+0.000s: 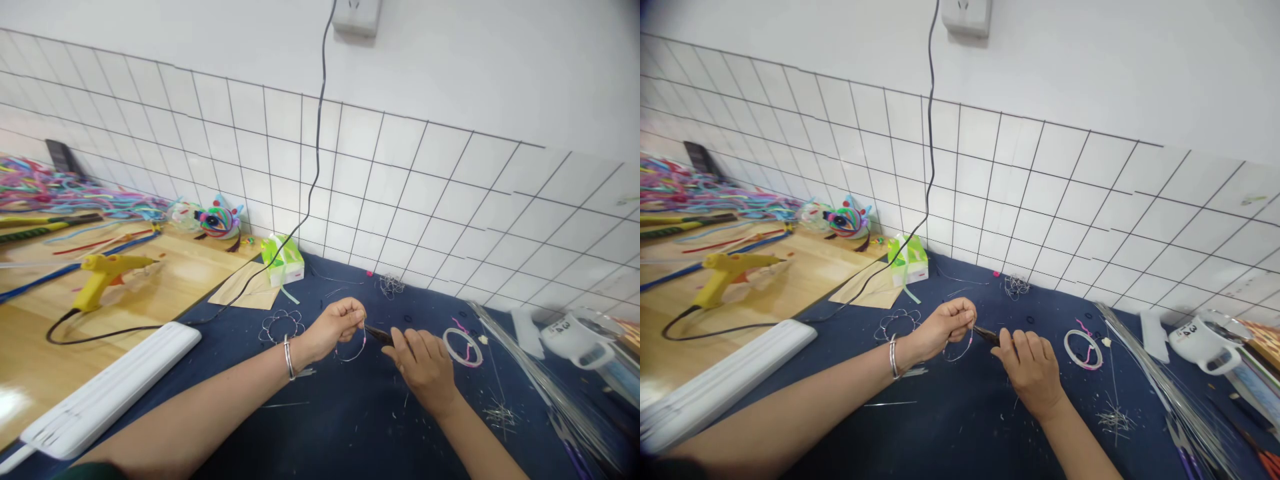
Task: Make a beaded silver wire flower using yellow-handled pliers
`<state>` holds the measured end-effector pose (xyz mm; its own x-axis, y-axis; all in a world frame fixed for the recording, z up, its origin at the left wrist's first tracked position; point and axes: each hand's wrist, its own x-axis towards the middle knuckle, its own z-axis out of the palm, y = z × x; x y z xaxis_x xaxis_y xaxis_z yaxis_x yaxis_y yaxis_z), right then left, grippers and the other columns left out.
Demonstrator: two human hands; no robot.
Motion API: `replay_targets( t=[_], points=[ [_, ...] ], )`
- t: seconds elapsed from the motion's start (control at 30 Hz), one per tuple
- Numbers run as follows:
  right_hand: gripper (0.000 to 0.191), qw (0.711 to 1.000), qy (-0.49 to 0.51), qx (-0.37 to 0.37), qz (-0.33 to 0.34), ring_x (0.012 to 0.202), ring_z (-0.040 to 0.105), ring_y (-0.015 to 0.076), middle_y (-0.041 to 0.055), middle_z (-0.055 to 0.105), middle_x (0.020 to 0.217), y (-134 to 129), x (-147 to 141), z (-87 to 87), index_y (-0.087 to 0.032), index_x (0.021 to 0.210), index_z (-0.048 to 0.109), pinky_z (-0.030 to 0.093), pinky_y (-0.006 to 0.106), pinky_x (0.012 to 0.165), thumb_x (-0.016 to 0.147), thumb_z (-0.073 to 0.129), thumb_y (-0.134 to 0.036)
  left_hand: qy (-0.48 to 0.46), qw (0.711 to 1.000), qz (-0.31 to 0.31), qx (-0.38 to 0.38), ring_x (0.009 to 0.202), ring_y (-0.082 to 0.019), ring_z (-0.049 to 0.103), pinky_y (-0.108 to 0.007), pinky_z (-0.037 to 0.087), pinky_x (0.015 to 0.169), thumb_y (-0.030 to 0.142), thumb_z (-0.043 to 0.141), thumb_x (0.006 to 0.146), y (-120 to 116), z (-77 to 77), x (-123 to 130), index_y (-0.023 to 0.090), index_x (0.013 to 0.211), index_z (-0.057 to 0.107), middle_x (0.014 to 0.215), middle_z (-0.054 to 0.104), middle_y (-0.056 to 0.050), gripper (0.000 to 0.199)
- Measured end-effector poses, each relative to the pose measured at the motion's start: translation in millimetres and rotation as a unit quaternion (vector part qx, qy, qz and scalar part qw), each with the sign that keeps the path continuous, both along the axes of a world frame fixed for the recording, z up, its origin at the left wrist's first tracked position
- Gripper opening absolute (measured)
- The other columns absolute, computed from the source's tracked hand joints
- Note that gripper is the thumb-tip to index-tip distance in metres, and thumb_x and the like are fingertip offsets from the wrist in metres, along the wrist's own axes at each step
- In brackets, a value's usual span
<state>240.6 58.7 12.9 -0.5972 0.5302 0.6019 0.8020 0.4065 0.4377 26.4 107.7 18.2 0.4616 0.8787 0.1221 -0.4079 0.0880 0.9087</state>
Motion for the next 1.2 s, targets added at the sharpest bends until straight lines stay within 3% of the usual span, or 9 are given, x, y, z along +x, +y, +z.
replay_targets(
  t=[0.33, 1.2],
  points=[
    [0.034, 0.999, -0.03, 0.037, 0.011, 0.084, 0.049, 0.0209, 0.0064, 0.06, 0.087, 0, 1, 5.8, -0.02, 0.11, 0.055, 0.033, 0.035, 0.075, 0.078, 0.058, -0.033, 0.02, 0.999, -0.036, -0.002, 0.04, 0.0, 0.022, -0.017, 0.013, 0.039, 0.033, 0.056, 0.078, 2, -3.2, -2, 0.014, 0.076, 0.049, 0.064, 0.046, 0.003, 0.021],
    [0.028, 0.998, -0.024, -0.039, 0.037, 0.072, 0.045, 0.0171, 0.0064, 0.056, 0.075, 2, 6, 10.4, -0.016, 0.104, 0.056, 0.033, 0.032, 0.067, 0.08, 0.055, -0.031, 0.149, 0.975, 0.059, 0.157, 0.051, -0.006, 0.034, -0.018, 0.027, 0.048, 0.03, 0.05, 0.08, -1, 0.5, -2, 0.014, 0.076, 0.052, 0.061, 0.043, 0.004, 0.016]
  ],
)
